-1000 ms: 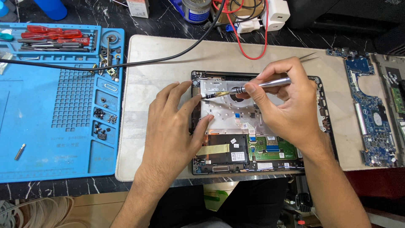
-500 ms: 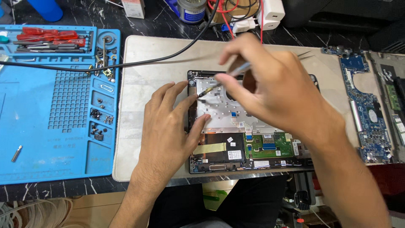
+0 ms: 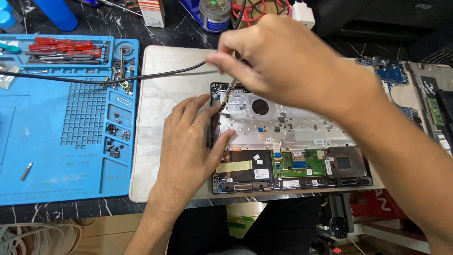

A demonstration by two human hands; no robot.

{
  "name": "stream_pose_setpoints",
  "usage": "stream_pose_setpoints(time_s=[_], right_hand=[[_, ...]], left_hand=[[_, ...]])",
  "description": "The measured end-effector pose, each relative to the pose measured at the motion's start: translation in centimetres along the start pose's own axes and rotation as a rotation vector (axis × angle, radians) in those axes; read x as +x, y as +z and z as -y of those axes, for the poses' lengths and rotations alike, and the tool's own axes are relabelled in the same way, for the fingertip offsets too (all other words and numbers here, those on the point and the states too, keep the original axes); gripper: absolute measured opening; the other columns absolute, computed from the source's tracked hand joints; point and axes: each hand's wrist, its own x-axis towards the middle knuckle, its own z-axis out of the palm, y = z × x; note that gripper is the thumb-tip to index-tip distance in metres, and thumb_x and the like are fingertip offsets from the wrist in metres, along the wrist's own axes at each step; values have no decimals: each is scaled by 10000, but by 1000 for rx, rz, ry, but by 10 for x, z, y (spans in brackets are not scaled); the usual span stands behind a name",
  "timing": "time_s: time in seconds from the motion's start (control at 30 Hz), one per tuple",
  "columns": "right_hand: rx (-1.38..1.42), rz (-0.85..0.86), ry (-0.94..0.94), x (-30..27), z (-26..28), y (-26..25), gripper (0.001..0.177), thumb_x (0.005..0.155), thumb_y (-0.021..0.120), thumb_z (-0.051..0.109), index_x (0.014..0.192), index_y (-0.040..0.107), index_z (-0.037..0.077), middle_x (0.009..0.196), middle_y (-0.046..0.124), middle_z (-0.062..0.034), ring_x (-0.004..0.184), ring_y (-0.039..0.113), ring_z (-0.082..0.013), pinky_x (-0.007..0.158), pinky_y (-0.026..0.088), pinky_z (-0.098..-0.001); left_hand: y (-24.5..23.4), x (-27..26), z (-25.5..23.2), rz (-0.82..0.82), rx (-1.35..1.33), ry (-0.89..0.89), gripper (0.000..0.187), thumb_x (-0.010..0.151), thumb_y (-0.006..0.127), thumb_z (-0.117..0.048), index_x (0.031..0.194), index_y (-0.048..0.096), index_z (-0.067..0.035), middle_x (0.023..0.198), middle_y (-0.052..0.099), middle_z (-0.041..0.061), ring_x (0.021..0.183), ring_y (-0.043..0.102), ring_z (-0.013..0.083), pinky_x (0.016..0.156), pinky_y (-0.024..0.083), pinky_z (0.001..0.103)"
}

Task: The person uses a screwdriver to remove screws from a laptop chassis, detaches the keyboard, and then reattaches it. They continue to secure the keyboard and other components with screws, working on the internal parts of the laptop.

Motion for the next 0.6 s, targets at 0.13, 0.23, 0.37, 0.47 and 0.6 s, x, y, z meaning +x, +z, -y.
stream_pose_setpoints(time_s=[0.13, 0.23, 0.37, 0.47, 0.6], right_hand=[[225, 16, -76, -1, 12, -13, 215, 1210, 551, 103, 1385, 677, 118, 489, 419, 5, 398, 425, -261, 488, 391, -475], [250, 335, 8, -1, 19, -30, 291, 1241, 434, 285, 1506, 456, 167, 858, 719, -109, 735, 665, -361, 804, 495, -520], [88, 70, -9, -1, 7, -8, 210, 1239, 563, 246, 1348, 715, 150, 541, 624, -97, 509, 618, -400, 562, 476, -580], [154, 155, 28, -6, 12, -26, 180, 1257, 530, 254, 1359, 657, 178, 636, 576, -61, 561, 537, -338, 579, 452, -513], [56, 251, 172, -7, 30, -35, 280, 1241, 473, 362, 1424, 567, 172, 539, 638, -81, 528, 619, -394, 700, 511, -568]], left_hand=[[-1, 1, 2, -1, -18, 16, 554, 1017, 827, -390, 1429, 717, -37, 1555, 689, 174, 1443, 593, 407, 1163, 489, 560], [-5, -2, 2, -3, -43, 21, 624, 1010, 838, -440, 1492, 693, -70, 1545, 696, 163, 1433, 610, 394, 1163, 499, 552], [-5, -3, 2, 8, -27, 23, 629, 1011, 835, -456, 1482, 700, -61, 1564, 703, 149, 1448, 606, 383, 1165, 501, 546], [-6, -2, 2, 13, -23, 29, 628, 1017, 829, -467, 1485, 707, -66, 1550, 702, 146, 1440, 608, 381, 1146, 507, 550], [-4, -3, 3, 11, -20, 19, 620, 1006, 828, -458, 1470, 716, -63, 1558, 701, 138, 1439, 603, 385, 1125, 508, 565]])
